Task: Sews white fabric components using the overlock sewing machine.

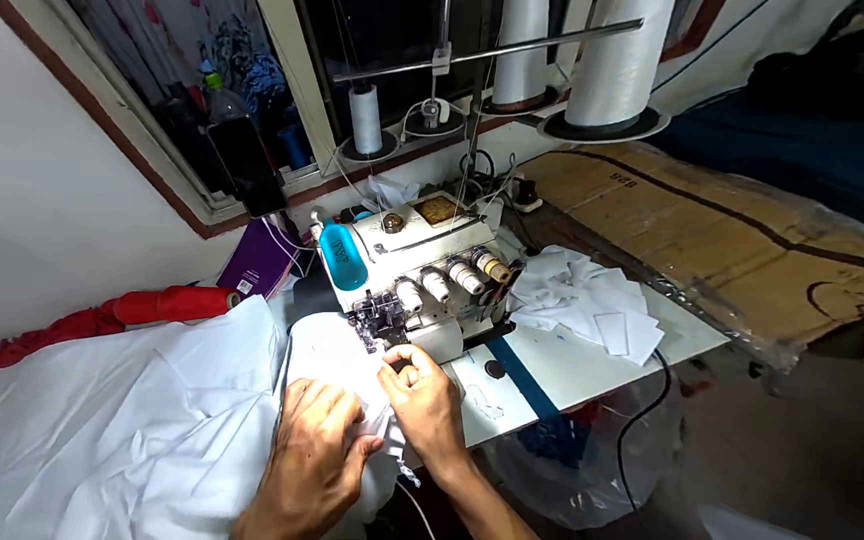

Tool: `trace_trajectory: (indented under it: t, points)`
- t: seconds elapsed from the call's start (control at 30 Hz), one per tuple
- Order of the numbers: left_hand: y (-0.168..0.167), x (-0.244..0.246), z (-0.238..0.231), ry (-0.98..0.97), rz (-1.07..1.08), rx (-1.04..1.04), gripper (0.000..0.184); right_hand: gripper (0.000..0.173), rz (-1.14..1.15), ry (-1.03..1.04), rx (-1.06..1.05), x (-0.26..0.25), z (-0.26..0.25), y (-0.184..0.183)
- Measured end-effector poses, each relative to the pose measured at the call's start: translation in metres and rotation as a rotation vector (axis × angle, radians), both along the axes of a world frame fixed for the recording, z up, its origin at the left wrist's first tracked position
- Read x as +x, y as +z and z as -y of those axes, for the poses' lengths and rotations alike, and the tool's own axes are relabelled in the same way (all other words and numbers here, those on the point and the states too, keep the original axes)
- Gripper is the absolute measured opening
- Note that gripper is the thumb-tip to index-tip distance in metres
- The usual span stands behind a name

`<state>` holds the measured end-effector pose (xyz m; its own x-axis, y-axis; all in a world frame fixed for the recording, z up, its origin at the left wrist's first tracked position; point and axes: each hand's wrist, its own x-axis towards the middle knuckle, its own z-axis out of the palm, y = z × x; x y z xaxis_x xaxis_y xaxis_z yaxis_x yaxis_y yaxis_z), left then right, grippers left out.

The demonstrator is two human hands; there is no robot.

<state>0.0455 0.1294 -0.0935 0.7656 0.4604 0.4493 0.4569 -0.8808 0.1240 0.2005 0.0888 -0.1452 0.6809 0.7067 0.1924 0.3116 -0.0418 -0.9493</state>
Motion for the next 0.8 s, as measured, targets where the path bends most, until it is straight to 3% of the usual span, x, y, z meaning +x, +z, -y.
trace_trajectory:
  t: [0.07,0.13,0.27,0.4,0.5,0.67,0.73,0.8]
  points:
    - [0.018,0.001,0.002,-0.047,-0.004,-0.046,0.032,0.016,0.186,-0.007,0.087,0.005,0.001,-0.001]
    - [0.045,0.007,0.004,-0.039,-0.001,-0.098,0.033,0.019,0.26,0.132,0.161,0.016,0.0,-0.001]
    - [0.1,0.015,0.004,0.077,0.025,-0.138,0.024,0.029,0.3,0.408,0.073,0.037,-0.007,0.009]
    - [0.117,0.009,0.0,0.095,0.042,-0.093,0.043,0.032,0.275,0.422,0.052,0.041,-0.012,0.012]
    - [0.118,0.008,-0.004,0.087,-0.037,-0.095,0.048,0.026,0.241,0.4,0.089,0.041,-0.018,0.008]
    - [0.083,0.012,-0.013,0.107,0.012,0.169,0.011,0.022,0.117,0.598,0.058,0.047,-0.01,0.008]
    - [0.068,0.008,-0.015,0.042,0.01,0.229,0.016,0.028,0.053,0.689,0.077,0.044,0.012,0.005]
    - [0.052,0.005,-0.009,-0.073,-0.041,0.15,0.021,0.035,0.069,0.685,0.136,0.04,0.036,-0.003]
